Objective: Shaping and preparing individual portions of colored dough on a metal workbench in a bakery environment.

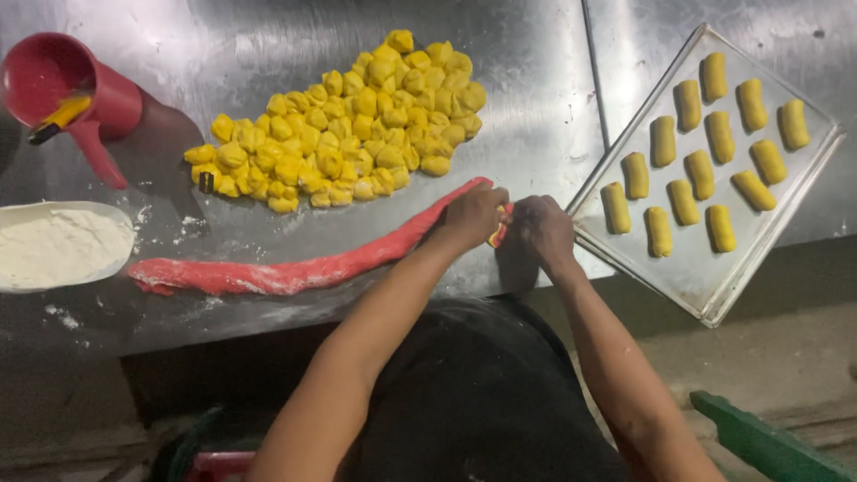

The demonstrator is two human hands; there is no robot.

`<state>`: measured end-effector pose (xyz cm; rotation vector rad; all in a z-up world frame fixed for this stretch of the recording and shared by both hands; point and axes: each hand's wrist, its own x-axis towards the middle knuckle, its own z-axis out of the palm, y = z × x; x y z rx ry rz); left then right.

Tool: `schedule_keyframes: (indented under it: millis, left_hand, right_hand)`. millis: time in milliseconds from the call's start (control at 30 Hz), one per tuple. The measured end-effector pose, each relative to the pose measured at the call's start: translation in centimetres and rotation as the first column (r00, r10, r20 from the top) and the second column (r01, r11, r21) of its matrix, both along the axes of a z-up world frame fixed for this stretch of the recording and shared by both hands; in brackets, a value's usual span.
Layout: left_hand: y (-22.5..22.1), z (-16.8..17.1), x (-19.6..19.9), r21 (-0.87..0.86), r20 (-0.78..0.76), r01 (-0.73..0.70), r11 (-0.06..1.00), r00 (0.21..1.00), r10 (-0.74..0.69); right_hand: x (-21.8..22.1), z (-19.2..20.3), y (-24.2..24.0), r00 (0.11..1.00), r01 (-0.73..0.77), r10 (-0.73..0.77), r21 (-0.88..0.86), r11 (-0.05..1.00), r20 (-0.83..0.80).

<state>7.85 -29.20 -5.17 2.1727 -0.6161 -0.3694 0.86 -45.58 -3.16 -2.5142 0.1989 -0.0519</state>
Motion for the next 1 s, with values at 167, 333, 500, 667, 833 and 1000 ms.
schedule_keyframes:
  millis: [167,333,500,667,833,1000]
  left_hand:
    - [0.8,-1.5,0.5,-0.079,-0.130,0.108,0.991,0.984,-0.118]
    - [1.1,0.3,-1.1,0.060,-0.071,0.083,0.995,0.994,-0.078]
    - [1.6,-2.3,-1.3,0.005,0.015,0.061,0.998,0.998,-0.061]
    - [1.6,-0.2,-1.9,0.108,-0.016,0.089,0.990,0.996,-0.088]
    - [1.7,-0.3,-2.1,0.083,0.091,0.047,0.995,0.994,-0.054]
    - [2.5,1.8,-2.7,0.054,0.012,0.108,0.993,0.994,-0.109]
  right_hand:
    - [-0.3,2.0,-2.0,0.979,-0.205,0.200,0.188,0.960,0.044]
    - [-1.0,0.4,-0.1,0.996,-0.079,0.081,0.076,0.994,-0.029]
    - [-0.5,0.4,-2.0,0.952,-0.305,0.306,0.115,0.945,0.011]
    - [-1.1,1.4,0.2,0.974,-0.193,0.196,0.033,0.981,-0.111]
    - [-1.1,2.2,0.1,0.989,-0.150,0.150,0.040,0.988,0.003]
    - [-1.7,0.9,-0.6,0.967,-0.248,0.248,0.012,0.969,-0.048]
